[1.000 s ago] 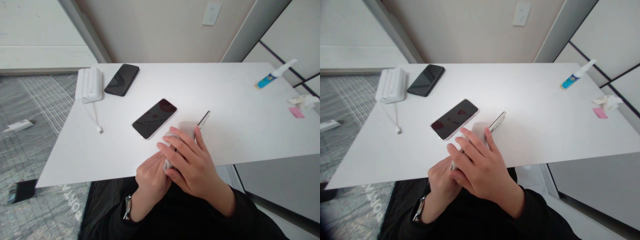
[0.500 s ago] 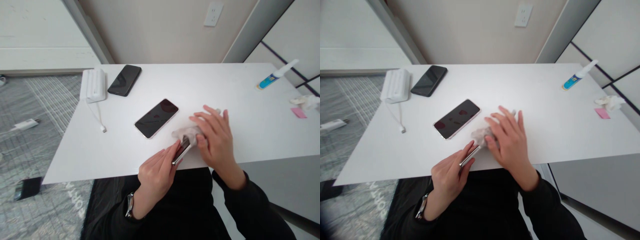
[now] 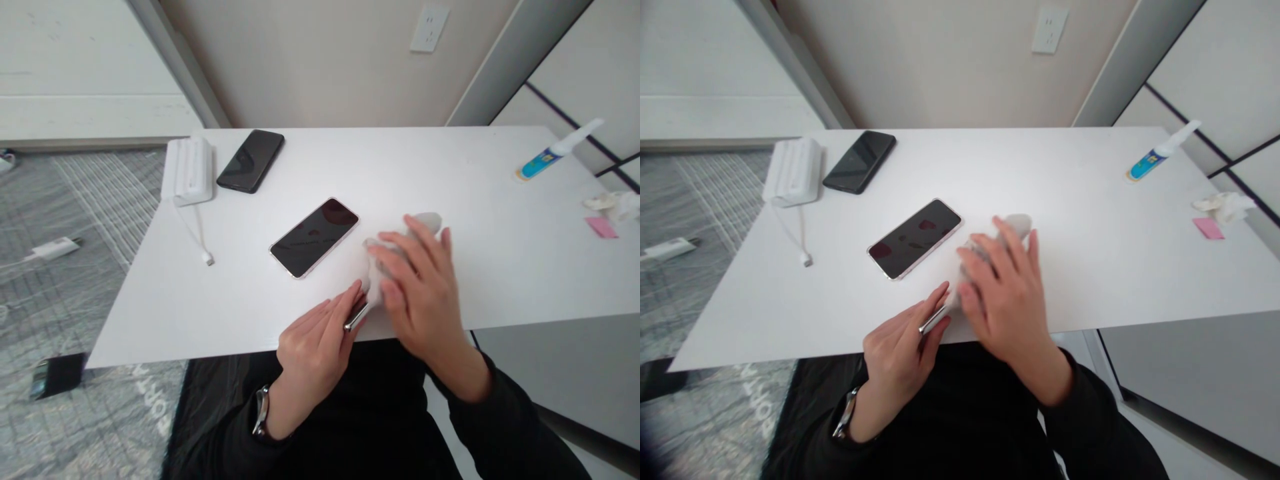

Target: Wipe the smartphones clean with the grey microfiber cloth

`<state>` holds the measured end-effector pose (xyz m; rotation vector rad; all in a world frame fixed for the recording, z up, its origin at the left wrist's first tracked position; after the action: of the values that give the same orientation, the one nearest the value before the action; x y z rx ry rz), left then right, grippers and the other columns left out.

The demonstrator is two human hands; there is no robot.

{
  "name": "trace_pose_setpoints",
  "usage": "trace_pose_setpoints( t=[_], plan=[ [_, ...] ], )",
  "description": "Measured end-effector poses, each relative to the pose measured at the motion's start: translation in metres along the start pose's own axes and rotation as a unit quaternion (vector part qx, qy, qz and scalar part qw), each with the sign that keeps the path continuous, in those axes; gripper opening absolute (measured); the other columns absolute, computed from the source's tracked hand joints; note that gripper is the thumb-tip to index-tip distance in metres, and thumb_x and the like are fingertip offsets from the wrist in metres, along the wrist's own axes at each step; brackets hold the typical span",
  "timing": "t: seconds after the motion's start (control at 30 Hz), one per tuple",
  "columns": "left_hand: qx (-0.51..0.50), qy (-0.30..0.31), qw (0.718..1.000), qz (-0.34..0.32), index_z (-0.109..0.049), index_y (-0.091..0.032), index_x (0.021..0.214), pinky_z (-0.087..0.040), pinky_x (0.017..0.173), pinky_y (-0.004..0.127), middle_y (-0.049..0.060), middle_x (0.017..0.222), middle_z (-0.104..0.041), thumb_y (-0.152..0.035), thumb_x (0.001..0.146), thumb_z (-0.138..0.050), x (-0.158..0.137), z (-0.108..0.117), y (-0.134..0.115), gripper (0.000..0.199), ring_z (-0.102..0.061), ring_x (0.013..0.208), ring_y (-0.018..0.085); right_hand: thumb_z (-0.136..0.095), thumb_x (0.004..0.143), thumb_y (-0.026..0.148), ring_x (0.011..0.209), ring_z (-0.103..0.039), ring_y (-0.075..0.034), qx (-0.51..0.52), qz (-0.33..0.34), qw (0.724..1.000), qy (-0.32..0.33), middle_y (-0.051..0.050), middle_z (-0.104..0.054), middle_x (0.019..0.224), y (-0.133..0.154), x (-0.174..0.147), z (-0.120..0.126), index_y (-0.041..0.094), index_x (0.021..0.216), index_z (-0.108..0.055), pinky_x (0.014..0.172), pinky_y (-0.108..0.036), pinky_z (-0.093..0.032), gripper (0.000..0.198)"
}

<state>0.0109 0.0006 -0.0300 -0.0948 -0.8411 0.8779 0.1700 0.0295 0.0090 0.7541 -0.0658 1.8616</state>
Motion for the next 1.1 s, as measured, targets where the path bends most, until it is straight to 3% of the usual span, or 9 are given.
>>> trace_pose_setpoints(
  t=[0.1,0.23,0.3,0.47,0.63,0.8,0.9,1.0,1.1],
  plan=[
    [0.008,-0.022,1.0,-0.008,-0.065,-0.008,0.123,-0.062,0.092,0.03,0.014,0.104,-0.081,-0.014,0.101,-0.055,0.0,0.003,-0.001,0.024,-0.08,0.091,0.021,-0.034,0.109,0.05,0.15,-0.044,-0.031,0.03,0.089,0.993,0.071,-0.012,-0.065,0.142,0.017,-0.003,-0.005,0.019,0.135,-0.062,0.13,-0.058,-0.014,0.05],
    [0.01,0.001,1.0,0.001,-0.058,-0.009,0.138,-0.059,0.098,0.025,0.012,0.114,-0.08,-0.017,0.101,-0.062,0.002,0.001,-0.001,0.038,-0.079,0.098,0.018,-0.028,0.11,0.054,0.15,-0.042,-0.035,-0.042,-0.009,0.999,-0.004,-0.014,-0.064,0.142,-0.005,0.001,0.002,0.018,0.132,-0.063,0.127,-0.062,-0.016,0.055],
    [0.011,-0.002,1.0,0.002,-0.058,-0.009,0.139,-0.058,0.099,0.025,0.011,0.116,-0.08,-0.018,0.102,-0.061,0.001,0.001,-0.001,0.039,-0.079,0.098,0.017,-0.025,0.109,0.057,0.153,-0.038,-0.037,-0.048,-0.014,0.999,-0.002,-0.015,-0.062,0.144,-0.006,0.001,0.001,0.017,0.131,-0.063,0.127,-0.064,-0.016,0.059],
    [0.001,-0.02,1.0,-0.002,-0.063,-0.009,0.128,-0.062,0.087,0.028,0.014,0.108,-0.081,-0.025,0.108,-0.047,0.0,0.002,0.0,0.03,-0.079,0.093,0.02,-0.019,0.103,0.075,0.155,-0.034,-0.032,0.007,0.126,0.989,0.083,-0.014,-0.059,0.149,0.015,-0.007,-0.008,0.019,0.141,-0.056,0.13,-0.058,-0.012,0.077],
    [0.017,0.004,1.0,0.005,-0.059,-0.009,0.138,-0.056,0.1,0.023,0.01,0.117,-0.08,-0.019,0.101,-0.064,0.001,0.0,-0.001,0.039,-0.078,0.1,0.016,-0.016,0.097,0.081,0.152,-0.037,-0.042,-0.065,0.011,0.998,0.006,-0.021,-0.058,0.147,-0.015,-0.003,0.001,0.014,0.137,-0.057,0.125,-0.068,-0.014,0.089],
    [0.01,-0.012,1.0,-0.001,-0.065,-0.01,0.125,-0.061,0.092,0.029,0.011,0.106,-0.081,-0.014,0.101,-0.055,-0.004,0.001,0.001,0.026,-0.079,0.091,0.02,-0.018,0.093,0.087,0.155,-0.033,-0.035,-0.002,0.142,0.986,0.088,-0.016,-0.057,0.15,0.014,-0.011,-0.007,0.017,0.144,-0.054,0.13,-0.059,-0.01,0.093],
    [0.011,0.004,1.0,0.0,-0.062,-0.009,0.133,-0.058,0.097,0.026,0.011,0.113,-0.08,-0.014,0.101,-0.059,-0.003,0.0,0.0,0.033,-0.078,0.099,0.018,-0.017,0.096,0.084,0.151,-0.041,-0.035,-0.032,0.091,0.994,0.05,-0.017,-0.059,0.148,0.001,-0.008,-0.004,0.018,0.144,-0.053,0.129,-0.061,-0.01,0.09],
    [0.014,0.012,1.0,0.009,-0.057,-0.008,0.142,-0.054,0.102,0.023,0.011,0.119,-0.079,-0.017,0.1,-0.064,-0.002,0.0,0.001,0.043,-0.077,0.103,0.016,-0.016,0.096,0.084,0.151,-0.037,-0.043,-0.06,0.016,0.998,0.007,-0.021,-0.058,0.147,-0.013,-0.004,0.0,0.013,0.139,-0.057,0.124,-0.07,-0.014,0.092],
    [0.005,-0.004,1.0,-0.002,-0.062,-0.008,0.133,-0.057,0.099,0.027,0.011,0.112,-0.08,-0.015,0.101,-0.059,-0.003,0.001,0.001,0.033,-0.078,0.096,0.019,-0.02,0.093,0.087,0.156,-0.029,-0.04,-0.019,0.098,0.993,0.063,-0.018,-0.055,0.153,0.004,-0.009,-0.006,0.016,0.142,-0.056,0.127,-0.066,-0.013,0.093]
  ],
)
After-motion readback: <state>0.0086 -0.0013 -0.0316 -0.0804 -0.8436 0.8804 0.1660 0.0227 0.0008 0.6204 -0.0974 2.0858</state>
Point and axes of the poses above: each hand's wrist, its own x-axis towards the middle knuckle, its own z-axis out of the back of the hand, y = z × x, the point moved 5 cm from there along x, towards the middle knuckle
